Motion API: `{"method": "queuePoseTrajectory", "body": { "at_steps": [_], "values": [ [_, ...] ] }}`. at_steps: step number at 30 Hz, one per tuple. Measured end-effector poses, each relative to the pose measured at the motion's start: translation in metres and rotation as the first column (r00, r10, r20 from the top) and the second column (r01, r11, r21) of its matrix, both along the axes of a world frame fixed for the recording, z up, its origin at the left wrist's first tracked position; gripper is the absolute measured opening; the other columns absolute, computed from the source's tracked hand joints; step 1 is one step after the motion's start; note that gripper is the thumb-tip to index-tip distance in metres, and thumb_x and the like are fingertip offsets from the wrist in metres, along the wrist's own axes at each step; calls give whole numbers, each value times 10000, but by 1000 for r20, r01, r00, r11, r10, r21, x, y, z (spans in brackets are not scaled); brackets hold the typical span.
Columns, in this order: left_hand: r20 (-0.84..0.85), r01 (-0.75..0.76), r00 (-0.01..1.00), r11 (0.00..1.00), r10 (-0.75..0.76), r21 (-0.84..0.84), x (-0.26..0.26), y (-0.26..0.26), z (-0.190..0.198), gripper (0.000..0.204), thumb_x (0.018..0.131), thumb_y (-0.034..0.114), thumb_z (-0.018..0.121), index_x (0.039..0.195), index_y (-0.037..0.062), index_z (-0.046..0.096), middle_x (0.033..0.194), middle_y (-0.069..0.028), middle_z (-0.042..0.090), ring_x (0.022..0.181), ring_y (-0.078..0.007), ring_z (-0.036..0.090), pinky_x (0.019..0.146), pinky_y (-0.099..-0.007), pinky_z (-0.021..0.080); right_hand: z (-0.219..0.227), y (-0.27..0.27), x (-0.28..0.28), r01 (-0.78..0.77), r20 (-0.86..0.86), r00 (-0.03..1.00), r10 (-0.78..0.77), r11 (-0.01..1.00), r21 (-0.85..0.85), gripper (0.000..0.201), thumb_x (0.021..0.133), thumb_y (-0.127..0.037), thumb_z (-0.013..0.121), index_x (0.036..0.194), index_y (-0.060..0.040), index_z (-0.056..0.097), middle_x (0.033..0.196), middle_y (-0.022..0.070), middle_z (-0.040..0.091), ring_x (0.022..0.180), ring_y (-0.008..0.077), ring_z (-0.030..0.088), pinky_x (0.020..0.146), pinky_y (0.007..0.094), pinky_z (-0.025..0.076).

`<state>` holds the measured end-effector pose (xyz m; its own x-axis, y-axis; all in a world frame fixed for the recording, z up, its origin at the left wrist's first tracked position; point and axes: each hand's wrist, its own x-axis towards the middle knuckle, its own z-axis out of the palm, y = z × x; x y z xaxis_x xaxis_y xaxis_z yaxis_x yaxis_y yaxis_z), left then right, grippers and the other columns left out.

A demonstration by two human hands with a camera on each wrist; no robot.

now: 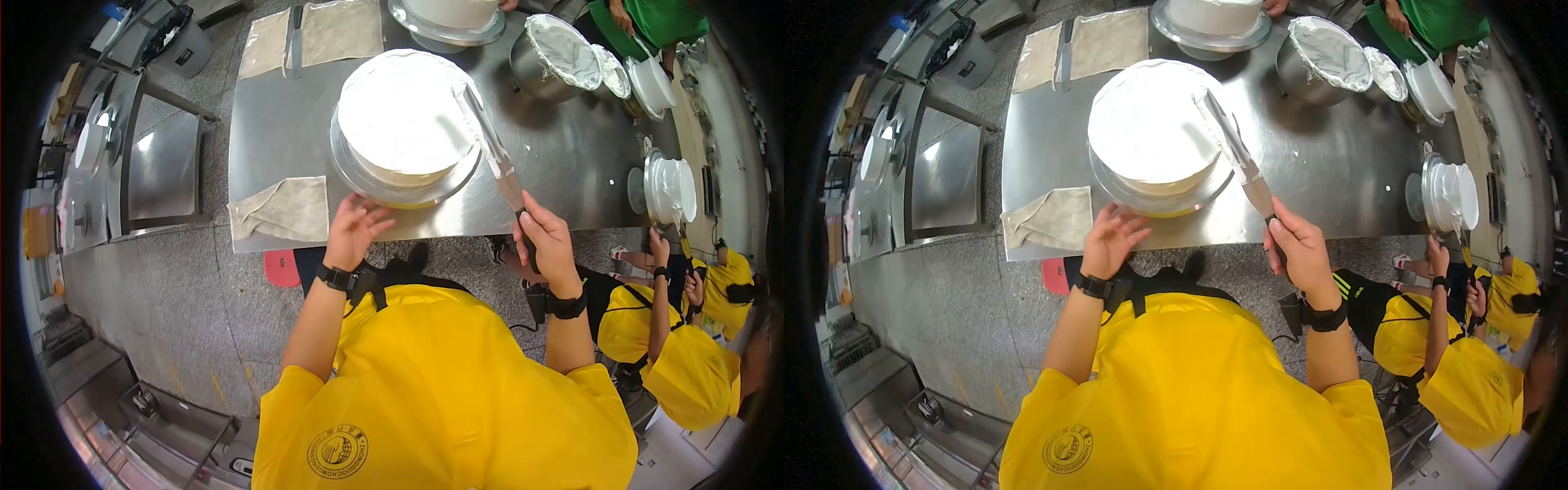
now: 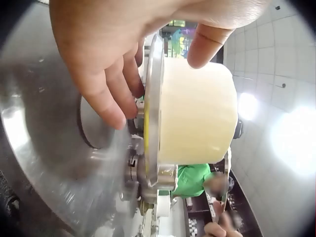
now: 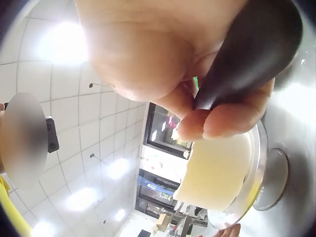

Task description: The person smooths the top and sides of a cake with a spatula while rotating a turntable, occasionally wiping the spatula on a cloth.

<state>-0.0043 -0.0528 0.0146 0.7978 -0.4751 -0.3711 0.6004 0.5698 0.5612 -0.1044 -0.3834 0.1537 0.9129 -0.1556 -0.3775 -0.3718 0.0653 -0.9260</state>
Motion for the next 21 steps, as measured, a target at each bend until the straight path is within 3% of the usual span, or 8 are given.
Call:
{"method": "queuePoseTrajectory", "body": {
  "at_steps": [4, 11, 21],
  "values": [
    [-1, -111, 994, 993, 111, 26, 11, 16, 2, 516, 951, 155, 520, 1432, 24, 387, 1372, -207, 508, 1257, -375, 547, 1030, -517, 485, -7, 3, -4, -17, -1, 1000, 17, 997, 79, 456, 1067, -125, 519, 1515, -52, 479, 831, 18, 604, 544, 76, 515, 483, 222, 441],
    [-3, 29, 1000, 999, -29, 28, 0, 8, -3, 505, 971, 148, 491, 1433, -3, 356, 1366, -251, 535, 1235, -398, 588, 1013, -501, 509, -10, 15, -9, -21, -68, 997, 27, 996, 88, 457, 1076, -139, 502, 1522, -48, 466, 836, 8, 590, 541, 68, 510, 473, 213, 428],
    [6, -47, 999, 997, 46, 59, 2, 8, -4, 449, 959, 126, 511, 1382, 8, 419, 1341, -203, 538, 1216, -381, 586, 1005, -491, 506, -19, 12, -14, -64, -66, 995, 68, 996, 63, 462, 1075, -149, 509, 1524, -49, 464, 842, 26, 595, 543, 84, 520, 475, 217, 429]
  ]
}}
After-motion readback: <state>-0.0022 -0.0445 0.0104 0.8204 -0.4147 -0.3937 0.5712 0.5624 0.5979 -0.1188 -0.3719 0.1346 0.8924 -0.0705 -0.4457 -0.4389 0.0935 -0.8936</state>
